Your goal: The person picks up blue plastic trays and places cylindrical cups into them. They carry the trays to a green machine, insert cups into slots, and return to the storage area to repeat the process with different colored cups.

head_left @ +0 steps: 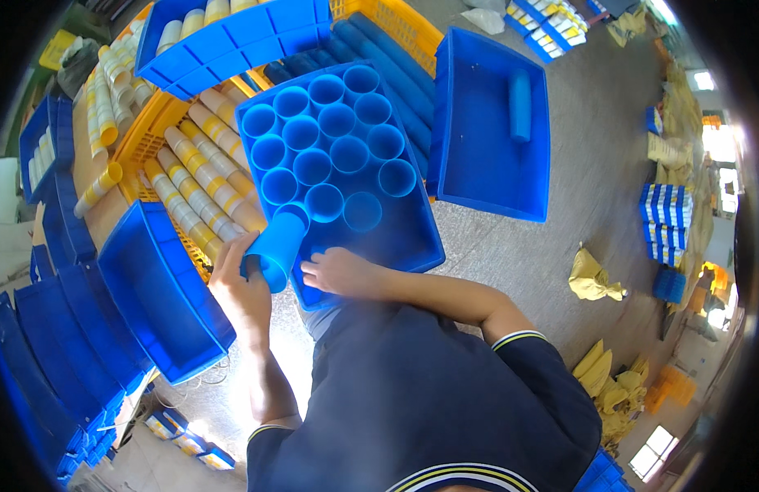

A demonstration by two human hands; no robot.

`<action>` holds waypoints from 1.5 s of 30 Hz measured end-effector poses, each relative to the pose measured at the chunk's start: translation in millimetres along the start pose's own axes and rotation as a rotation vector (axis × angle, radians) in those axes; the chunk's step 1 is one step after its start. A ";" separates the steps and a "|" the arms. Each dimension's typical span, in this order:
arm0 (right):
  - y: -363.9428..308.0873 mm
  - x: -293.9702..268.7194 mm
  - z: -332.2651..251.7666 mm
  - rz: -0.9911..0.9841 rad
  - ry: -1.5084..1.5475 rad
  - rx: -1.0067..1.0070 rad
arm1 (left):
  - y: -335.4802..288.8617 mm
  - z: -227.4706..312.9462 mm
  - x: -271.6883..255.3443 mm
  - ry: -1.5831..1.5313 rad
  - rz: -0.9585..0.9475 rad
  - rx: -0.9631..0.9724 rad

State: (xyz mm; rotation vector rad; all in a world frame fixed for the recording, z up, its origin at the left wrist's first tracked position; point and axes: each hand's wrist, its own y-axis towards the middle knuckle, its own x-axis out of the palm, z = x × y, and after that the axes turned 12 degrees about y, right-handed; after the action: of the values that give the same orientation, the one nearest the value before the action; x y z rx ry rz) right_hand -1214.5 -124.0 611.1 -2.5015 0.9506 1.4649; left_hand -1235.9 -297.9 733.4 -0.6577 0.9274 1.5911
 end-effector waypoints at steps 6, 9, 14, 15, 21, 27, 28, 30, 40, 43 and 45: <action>-59.8 -58.6 -3.6 0.055 0.045 0.280 | -13.6 1.2 -0.2 0.011 -0.407 -0.143; -106.2 -94.7 1.2 0.103 -0.126 0.476 | -28.4 11.6 37.3 -0.201 -0.549 -0.103; -142.2 -136.7 28.8 0.423 -0.035 0.526 | -49.8 24.8 125.2 -0.202 -0.517 -0.131; -151.2 -150.2 44.1 0.541 -0.051 0.637 | -53.3 25.0 136.6 -0.256 -0.515 -0.205; -220.7 -228.4 226.2 0.573 -0.464 1.285 | -71.8 31.0 139.2 -0.452 -0.487 -0.534; -215.9 -220.4 302.9 0.802 -0.069 1.448 | -73.6 71.7 91.8 -0.441 -0.345 -0.555; -208.2 -218.6 288.0 0.894 0.000 1.239 | -68.7 80.3 84.5 -0.501 -0.337 -0.553; -192.0 -213.8 238.0 1.002 0.168 0.926 | -58.4 97.8 73.0 -0.736 -0.344 -0.506; -119.9 -165.9 6.2 0.306 0.169 -0.034 | -55.5 107.8 22.8 -0.937 -0.703 -0.448; -110.4 -161.3 -10.2 0.282 0.048 0.108 | -70.7 76.5 4.9 -1.044 -0.608 -0.323; -112.7 -164.4 -12.8 0.405 0.026 0.211 | -79.0 48.3 -17.8 -1.018 -0.546 -0.278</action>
State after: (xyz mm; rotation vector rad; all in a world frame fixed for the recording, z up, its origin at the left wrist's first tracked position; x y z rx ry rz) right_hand -1199.3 38.4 726.6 -2.2716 1.5986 1.3361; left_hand -1152.0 -261.5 756.5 -0.1770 -0.2204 1.2937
